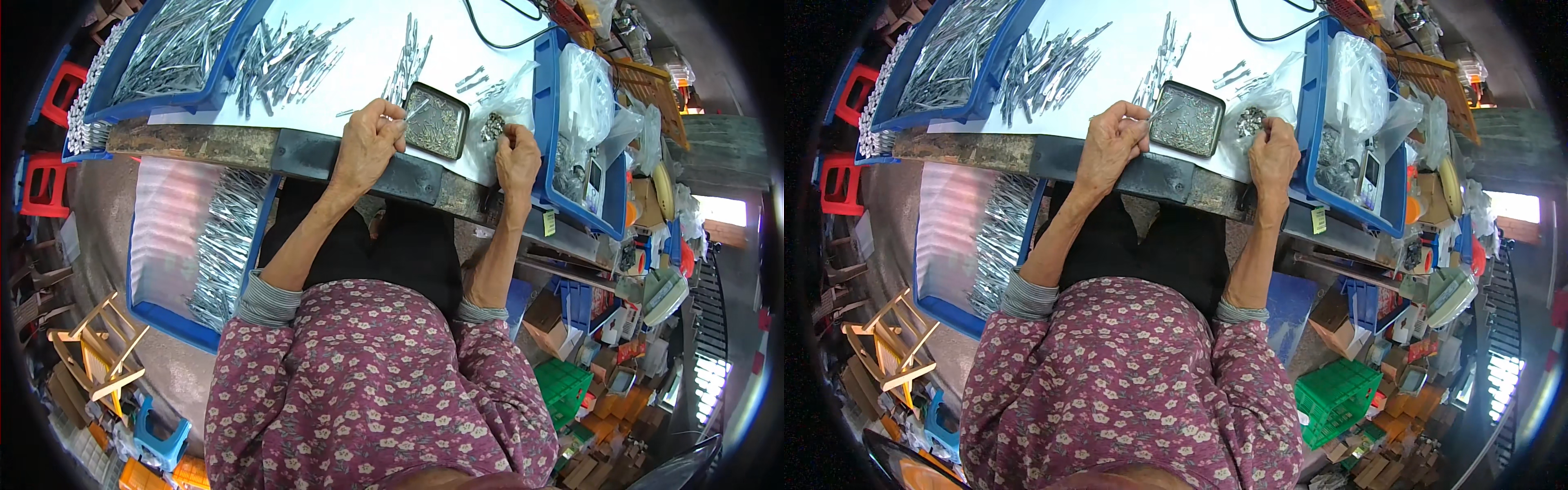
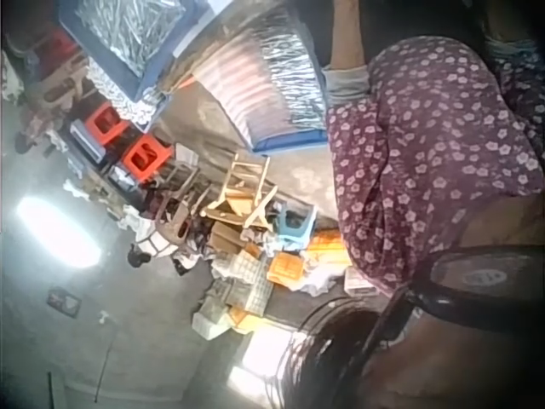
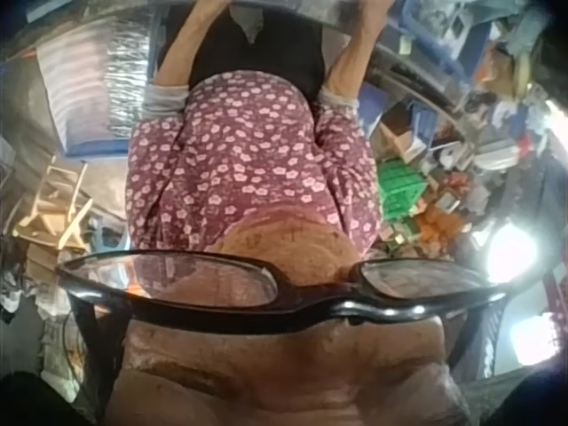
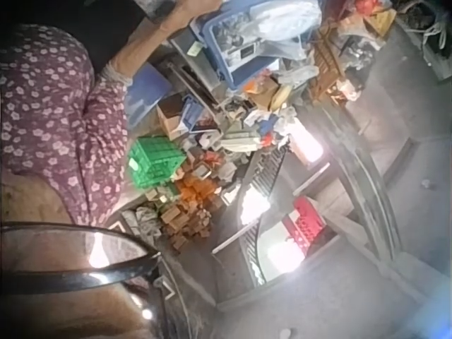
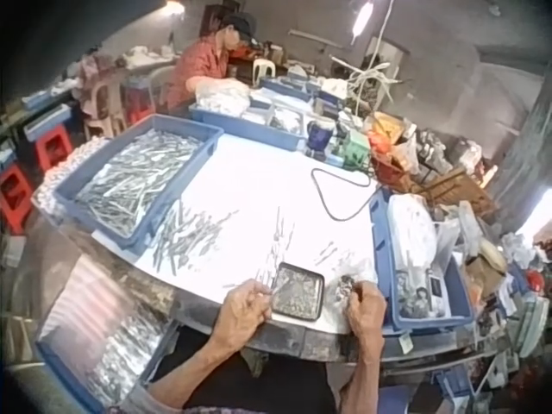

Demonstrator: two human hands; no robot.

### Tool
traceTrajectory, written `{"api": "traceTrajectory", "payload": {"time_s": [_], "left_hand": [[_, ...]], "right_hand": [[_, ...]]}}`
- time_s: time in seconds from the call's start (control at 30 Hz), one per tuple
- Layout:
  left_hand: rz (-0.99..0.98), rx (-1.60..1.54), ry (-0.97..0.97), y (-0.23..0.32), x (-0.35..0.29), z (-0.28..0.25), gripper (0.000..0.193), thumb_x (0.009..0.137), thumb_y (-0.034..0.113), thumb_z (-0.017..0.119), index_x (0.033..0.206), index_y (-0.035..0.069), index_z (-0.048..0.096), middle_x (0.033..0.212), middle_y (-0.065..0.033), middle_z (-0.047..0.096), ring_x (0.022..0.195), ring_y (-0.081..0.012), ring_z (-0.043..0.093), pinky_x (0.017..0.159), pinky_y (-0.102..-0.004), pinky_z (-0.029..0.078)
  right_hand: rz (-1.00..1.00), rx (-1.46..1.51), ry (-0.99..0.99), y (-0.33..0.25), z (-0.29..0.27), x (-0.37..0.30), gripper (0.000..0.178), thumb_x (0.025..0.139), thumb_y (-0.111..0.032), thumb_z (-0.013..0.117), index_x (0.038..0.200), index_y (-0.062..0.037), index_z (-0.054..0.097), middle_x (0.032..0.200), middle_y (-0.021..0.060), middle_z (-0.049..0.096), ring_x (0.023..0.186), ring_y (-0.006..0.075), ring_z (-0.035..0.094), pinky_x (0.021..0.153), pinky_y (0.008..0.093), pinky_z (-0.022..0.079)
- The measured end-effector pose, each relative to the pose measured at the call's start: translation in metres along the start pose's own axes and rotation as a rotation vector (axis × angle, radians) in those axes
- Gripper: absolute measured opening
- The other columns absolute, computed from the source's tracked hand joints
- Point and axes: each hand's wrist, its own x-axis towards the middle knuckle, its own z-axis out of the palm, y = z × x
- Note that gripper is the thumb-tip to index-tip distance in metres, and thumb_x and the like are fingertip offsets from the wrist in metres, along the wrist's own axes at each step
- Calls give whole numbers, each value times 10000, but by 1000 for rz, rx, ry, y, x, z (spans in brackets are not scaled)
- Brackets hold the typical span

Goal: The worker is manually assembling small metal pins or rods into component housings at a manufacturing workbench.

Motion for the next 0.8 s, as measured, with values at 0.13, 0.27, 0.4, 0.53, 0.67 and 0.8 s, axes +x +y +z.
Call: {"api": "traceTrajectory", "payload": {"time_s": [0.13, 0.27, 0.4, 0.53, 0.67, 0.8], "left_hand": [[26, 34, 6, 4, -2, 1, 134, 817, 69, 483, 914, -9, 533, 542, -42, 555, 504, -83, 489, 523, -252, 404], [11, 42, -23, 8, -3, -2, 135, 815, 57, 459, 916, 3, 532, 539, -35, 546, 503, -80, 481, 521, -250, 400], [58, 20, -22, 6, -3, -1, 137, 809, 46, 450, 911, 3, 531, 526, -15, 507, 484, -69, 450, 486, -228, 370], [49, -43, -39, 6, -4, -4, 133, 809, 41, 443, 900, -2, 531, 520, -9, 494, 481, -63, 441, 476, -217, 359], [30, -109, -39, 13, -5, -5, 126, 803, 32, 446, 889, -12, 527, 519, -5, 490, 482, -55, 436, 469, -207, 352], [-4, -188, -44, 16, -6, -6, 123, 801, 31, 461, 889, -26, 526, 520, -8, 491, 479, -53, 434, 466, -196, 346]], "right_hand": [[-102, -100, -59, -7, 4, 2, 157, 744, -75, 525, 869, 3, 579, 835, 176, 578, 784, 350, 565, 691, 409, 441], [-146, -236, -83, -9, 7, 7, 117, 724, -78, 546, 810, 1, 552, 812, 183, 573, 757, 368, 561, 667, 436, 445], [-139, -306, -91, -8, 12, 11, 102, 717, -79, 542, 779, 1, 532, 808, 200, 572, 737, 387, 562, 640, 459, 443], [-162, -315, -147, -5, 14, 13, 103, 717, -81, 522, 767, 9, 532, 778, 218, 570, 701, 407, 559, 615, 474, 441], [-217, -253, -41, -1, 15, 11, 113, 704, -89, 526, 748, 16, 527, 752, 227, 565, 678, 418, 556, 602, 476, 444], [-186, -262, -48, -4, 17, 10, 128, 754, -105, 488, 753, 10, 545, 753, 218, 587, 712, 388, 561, 628, 460, 423]]}}
